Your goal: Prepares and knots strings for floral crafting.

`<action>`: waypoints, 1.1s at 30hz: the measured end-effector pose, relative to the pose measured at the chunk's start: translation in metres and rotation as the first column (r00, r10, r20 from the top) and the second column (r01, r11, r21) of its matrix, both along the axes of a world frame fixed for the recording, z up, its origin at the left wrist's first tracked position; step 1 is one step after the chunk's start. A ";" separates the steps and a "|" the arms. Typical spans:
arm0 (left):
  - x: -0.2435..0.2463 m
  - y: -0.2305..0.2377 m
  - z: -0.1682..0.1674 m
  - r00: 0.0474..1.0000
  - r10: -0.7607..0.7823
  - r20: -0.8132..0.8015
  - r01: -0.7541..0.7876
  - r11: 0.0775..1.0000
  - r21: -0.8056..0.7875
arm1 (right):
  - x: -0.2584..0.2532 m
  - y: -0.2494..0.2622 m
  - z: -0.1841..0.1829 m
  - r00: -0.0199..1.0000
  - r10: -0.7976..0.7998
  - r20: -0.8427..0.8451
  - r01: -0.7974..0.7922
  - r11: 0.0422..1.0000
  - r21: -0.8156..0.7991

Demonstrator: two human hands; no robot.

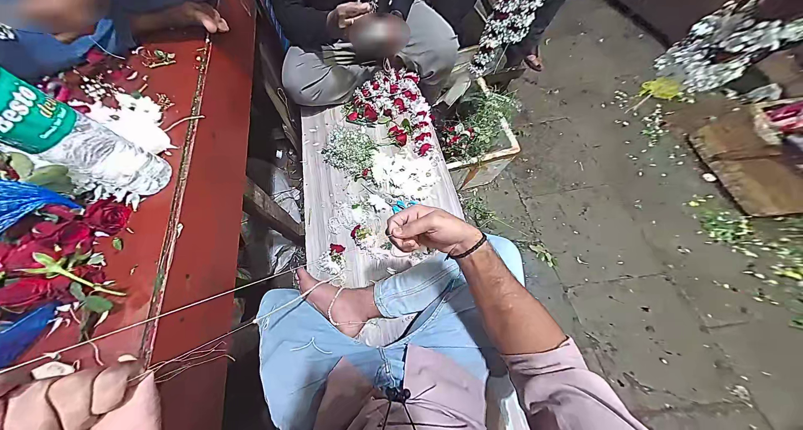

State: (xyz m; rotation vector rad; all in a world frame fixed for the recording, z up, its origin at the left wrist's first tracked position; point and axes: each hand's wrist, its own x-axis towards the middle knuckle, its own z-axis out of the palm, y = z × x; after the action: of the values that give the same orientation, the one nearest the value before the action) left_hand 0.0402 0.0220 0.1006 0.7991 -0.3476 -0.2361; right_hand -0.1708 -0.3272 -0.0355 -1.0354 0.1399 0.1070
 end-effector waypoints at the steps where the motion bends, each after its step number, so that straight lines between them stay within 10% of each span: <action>1: -0.001 0.000 -0.001 0.999 -0.019 0.033 0.019 1.000 -0.004 | -0.006 -0.007 0.000 1.000 -0.022 0.008 0.022 0.999 -0.048; 6: 0.004 0.005 -0.005 0.973 -0.209 -0.102 0.200 0.976 -0.084 | -0.019 -0.024 0.016 0.992 -0.068 0.103 0.094 0.957 -0.273; 13: -0.019 -0.027 0.009 0.772 -0.635 0.017 0.634 0.772 0.054 | 0.009 0.004 0.054 0.984 -0.053 0.169 0.087 0.976 -0.198; 18: -0.042 -0.076 -0.003 0.766 -0.612 0.198 0.593 0.791 0.152 | 0.021 0.046 0.070 0.980 -0.020 0.196 0.048 0.989 -0.138; 23: -0.057 -0.090 -0.023 0.788 -0.594 -0.158 0.570 0.803 -0.176 | 0.015 0.073 0.062 0.986 -0.019 0.168 0.040 0.992 -0.122; 27: -0.045 -0.085 -0.056 0.900 -0.381 -0.210 0.408 0.907 0.107 | 0.007 0.084 0.036 0.952 -0.155 0.262 0.175 0.983 -0.053; 33: -0.067 -0.082 -0.075 0.835 -0.550 -0.008 0.471 0.708 0.527 | 0.013 0.108 0.036 0.941 -0.180 0.286 0.096 0.954 0.283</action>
State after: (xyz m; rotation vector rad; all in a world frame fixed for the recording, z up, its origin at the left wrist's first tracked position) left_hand -0.0272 -0.0597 0.0255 1.2438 -0.6703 -0.8291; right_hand -0.1574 -0.2194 0.0002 -0.7591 -0.0858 -0.1635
